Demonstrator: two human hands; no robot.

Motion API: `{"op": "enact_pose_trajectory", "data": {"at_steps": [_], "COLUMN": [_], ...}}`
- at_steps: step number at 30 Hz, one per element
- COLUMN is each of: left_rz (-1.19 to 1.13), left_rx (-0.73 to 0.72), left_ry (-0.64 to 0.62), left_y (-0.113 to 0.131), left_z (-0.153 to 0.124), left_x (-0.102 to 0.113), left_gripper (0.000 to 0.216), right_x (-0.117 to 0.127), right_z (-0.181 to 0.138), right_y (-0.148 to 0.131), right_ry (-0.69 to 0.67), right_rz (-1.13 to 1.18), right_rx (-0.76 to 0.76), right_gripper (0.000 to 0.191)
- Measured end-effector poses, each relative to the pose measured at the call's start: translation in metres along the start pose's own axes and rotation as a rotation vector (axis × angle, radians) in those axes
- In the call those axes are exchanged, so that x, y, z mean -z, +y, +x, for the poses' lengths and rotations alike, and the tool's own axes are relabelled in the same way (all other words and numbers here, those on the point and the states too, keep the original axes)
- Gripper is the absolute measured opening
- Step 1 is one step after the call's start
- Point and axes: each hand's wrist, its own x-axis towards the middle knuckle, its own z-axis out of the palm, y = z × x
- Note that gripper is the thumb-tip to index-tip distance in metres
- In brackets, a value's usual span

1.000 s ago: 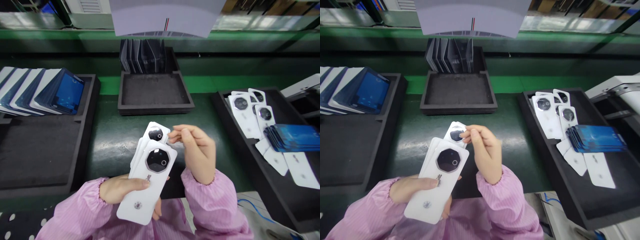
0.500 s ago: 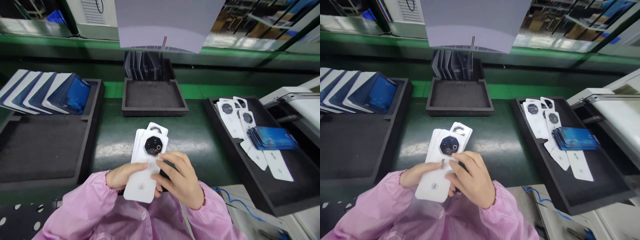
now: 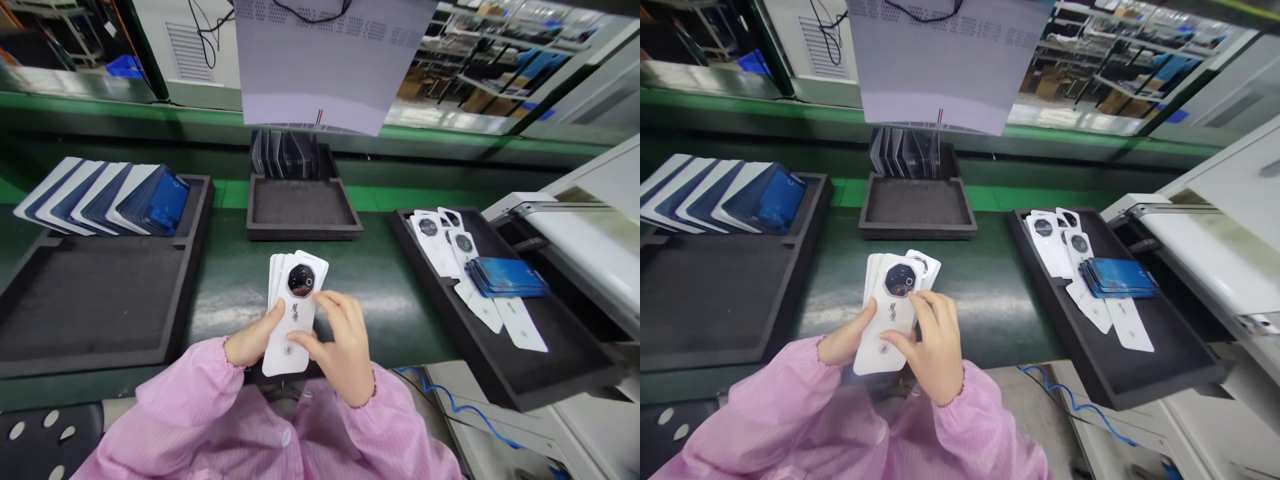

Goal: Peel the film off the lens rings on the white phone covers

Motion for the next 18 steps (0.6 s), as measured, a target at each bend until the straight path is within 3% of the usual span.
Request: {"op": "enact_pose_trajectory", "data": {"at_steps": [5, 9, 14, 18], "left_rz": [0.356, 0.487, 0.48, 0.198], "left_rx": [-0.145, -0.259, -0.318, -0.282], "left_ry": [0.096, 0.166, 0.187, 0.132], "left_y": [-0.007, -0.005, -0.003, -0.004], "left_z": [-0.003, -0.005, -0.005, -0.002], "left_x": [0.002, 0.0, -0.006, -0.007], "left_gripper": [0.077, 0.073, 0.066, 0.066], "right_x": [-0.017, -0.029, -0.035, -0.031], "right_z": [-0.002, -0.001, 0.002, 0.0], "right_y": [-0.006, -0.007, -0.005, 0.003], "right_ry": [-0.014, 0.056, 0.138, 0.138], "right_rz": [0.104, 0.155, 0.07, 0.133], "right_rx": [-0.16, -0.137, -0.05, -0.084], "right_gripper": [0.051, 0.038, 0.031, 0.029]}}
